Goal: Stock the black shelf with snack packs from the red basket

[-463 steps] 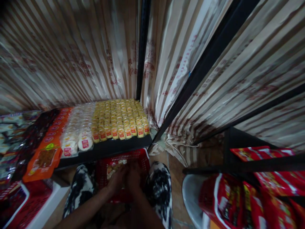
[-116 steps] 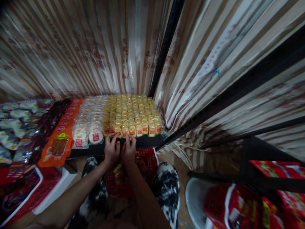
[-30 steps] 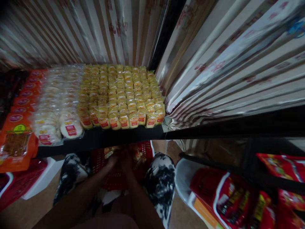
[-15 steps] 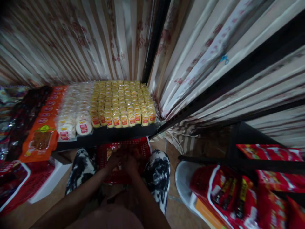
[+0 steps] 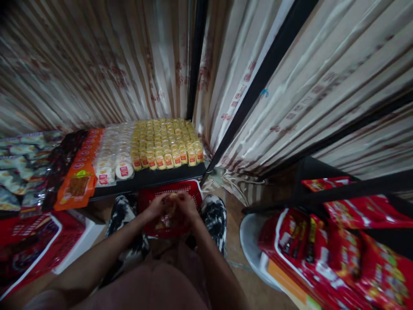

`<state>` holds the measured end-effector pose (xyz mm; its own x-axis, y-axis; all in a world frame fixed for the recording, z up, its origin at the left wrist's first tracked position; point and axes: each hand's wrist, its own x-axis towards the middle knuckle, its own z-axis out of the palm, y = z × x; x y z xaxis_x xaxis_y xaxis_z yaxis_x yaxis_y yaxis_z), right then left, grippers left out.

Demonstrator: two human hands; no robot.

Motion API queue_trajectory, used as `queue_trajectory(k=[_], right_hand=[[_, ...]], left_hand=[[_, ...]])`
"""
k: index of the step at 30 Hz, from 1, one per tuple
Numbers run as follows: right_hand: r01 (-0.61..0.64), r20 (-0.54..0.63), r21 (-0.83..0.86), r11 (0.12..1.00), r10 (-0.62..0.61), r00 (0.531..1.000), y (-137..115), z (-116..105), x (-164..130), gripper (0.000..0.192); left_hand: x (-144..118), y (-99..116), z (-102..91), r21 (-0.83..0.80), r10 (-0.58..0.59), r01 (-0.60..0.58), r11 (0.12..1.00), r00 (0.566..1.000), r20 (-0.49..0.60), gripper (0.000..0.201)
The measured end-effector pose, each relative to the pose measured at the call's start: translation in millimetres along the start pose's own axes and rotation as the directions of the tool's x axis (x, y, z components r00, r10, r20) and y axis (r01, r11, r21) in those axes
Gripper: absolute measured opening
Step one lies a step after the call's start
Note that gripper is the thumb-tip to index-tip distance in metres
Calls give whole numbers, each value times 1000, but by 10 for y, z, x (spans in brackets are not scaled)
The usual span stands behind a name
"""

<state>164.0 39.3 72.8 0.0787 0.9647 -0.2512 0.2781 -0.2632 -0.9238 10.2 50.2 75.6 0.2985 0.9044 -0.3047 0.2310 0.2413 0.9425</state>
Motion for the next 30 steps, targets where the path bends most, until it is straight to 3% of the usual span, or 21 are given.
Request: queue_trajectory(k=[5,10,16,21,25,30], right_hand=[[67,-17,201,977,-65,998,-142,-78,33,30],[100,-40,286,953,-92,995,-191,-62,28,38],[200,-83,135,970,-190,978,-209,-31,-28,32],[258,-252,-42,965,-260,932,-366,-116,117,34],[243,-366,-236,941,-317,875,-496,-169,328,38],[215,-430,-252,944,-308,849,-599,-148,517,41]], left_hand=[[-31,288,10,-47,59,-58,997,998,11,34],[57,475,15,5,111,-111,994,985,-130,37],[255,641,71,99,176,-158,982,962,-209,34],[413,817,126,122,253,-227,966,928,-275,23],[572,949,104,286,336,-246,926,882,-329,21],[754,1109,97,415,397,-242,877,852,-342,16]])
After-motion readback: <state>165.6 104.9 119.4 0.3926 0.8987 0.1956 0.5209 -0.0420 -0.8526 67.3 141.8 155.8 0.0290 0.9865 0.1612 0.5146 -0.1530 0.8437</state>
